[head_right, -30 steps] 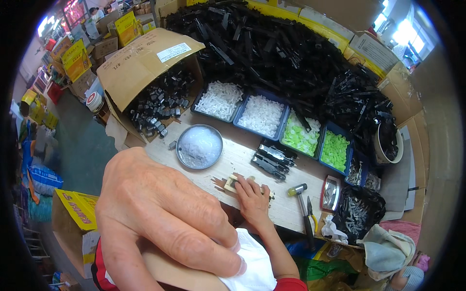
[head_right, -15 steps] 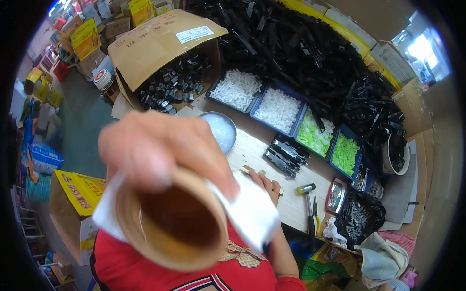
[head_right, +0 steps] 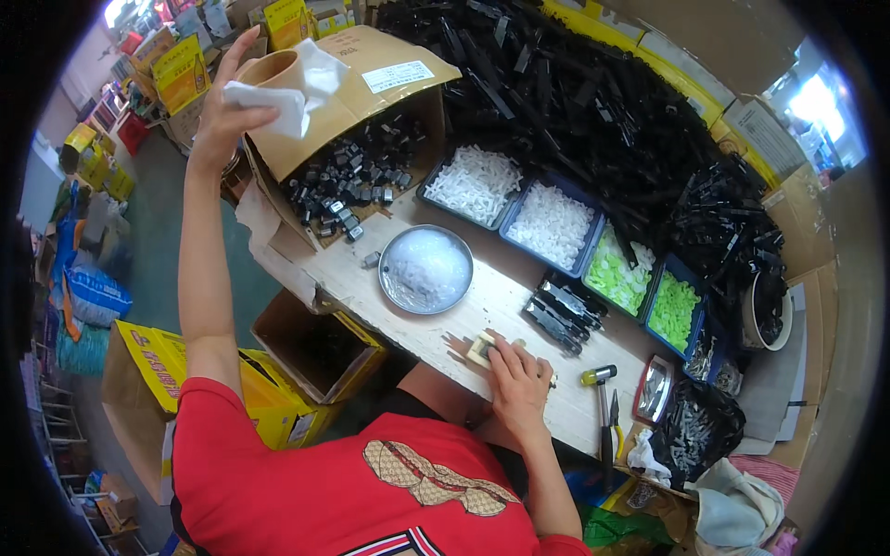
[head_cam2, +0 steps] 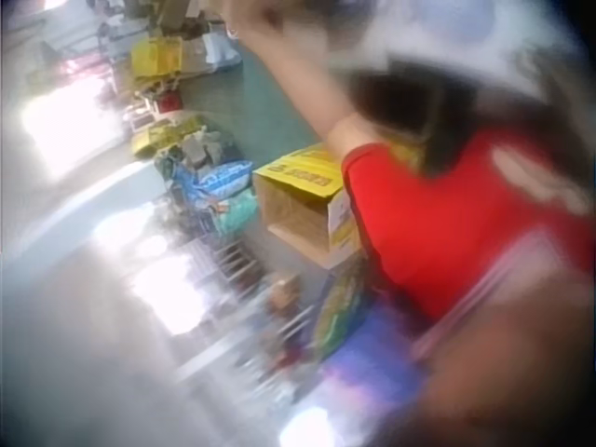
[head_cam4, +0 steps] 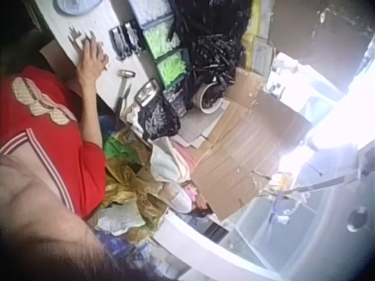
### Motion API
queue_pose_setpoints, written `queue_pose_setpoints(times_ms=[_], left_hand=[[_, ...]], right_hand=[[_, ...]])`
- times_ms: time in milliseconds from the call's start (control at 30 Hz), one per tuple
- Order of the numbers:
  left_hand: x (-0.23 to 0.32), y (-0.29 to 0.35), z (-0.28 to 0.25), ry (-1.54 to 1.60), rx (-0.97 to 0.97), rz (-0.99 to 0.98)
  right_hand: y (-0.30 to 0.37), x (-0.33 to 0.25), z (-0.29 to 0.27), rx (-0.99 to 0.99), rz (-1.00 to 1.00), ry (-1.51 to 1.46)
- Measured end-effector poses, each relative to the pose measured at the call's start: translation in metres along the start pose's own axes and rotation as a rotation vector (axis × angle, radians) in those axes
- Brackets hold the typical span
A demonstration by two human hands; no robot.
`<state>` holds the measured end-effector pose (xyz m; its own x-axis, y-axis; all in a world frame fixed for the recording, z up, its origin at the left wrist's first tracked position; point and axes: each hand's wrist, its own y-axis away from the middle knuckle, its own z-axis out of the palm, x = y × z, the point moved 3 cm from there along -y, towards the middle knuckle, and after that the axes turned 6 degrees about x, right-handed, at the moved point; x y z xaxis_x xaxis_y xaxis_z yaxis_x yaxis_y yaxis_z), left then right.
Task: Assembling small plastic and metal components into a housing at a factory workbench.
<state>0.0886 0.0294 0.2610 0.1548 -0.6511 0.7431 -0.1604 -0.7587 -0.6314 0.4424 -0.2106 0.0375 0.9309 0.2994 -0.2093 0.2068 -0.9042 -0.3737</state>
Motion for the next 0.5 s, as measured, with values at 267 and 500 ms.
queue_pose_setpoints(times_ms=[267,500], left_hand=[[-0.088,-0.037,-0.061,-0.304,0.208,-0.199],[-0.117,-0.052,-0.067,-0.360,0.192,-0.248]], right_hand=[[-0.002,-0.001,0.001,-0.023,-0.002,-0.009],[0.000,0.001,0.000,-0.008,-0.009,0.014]])
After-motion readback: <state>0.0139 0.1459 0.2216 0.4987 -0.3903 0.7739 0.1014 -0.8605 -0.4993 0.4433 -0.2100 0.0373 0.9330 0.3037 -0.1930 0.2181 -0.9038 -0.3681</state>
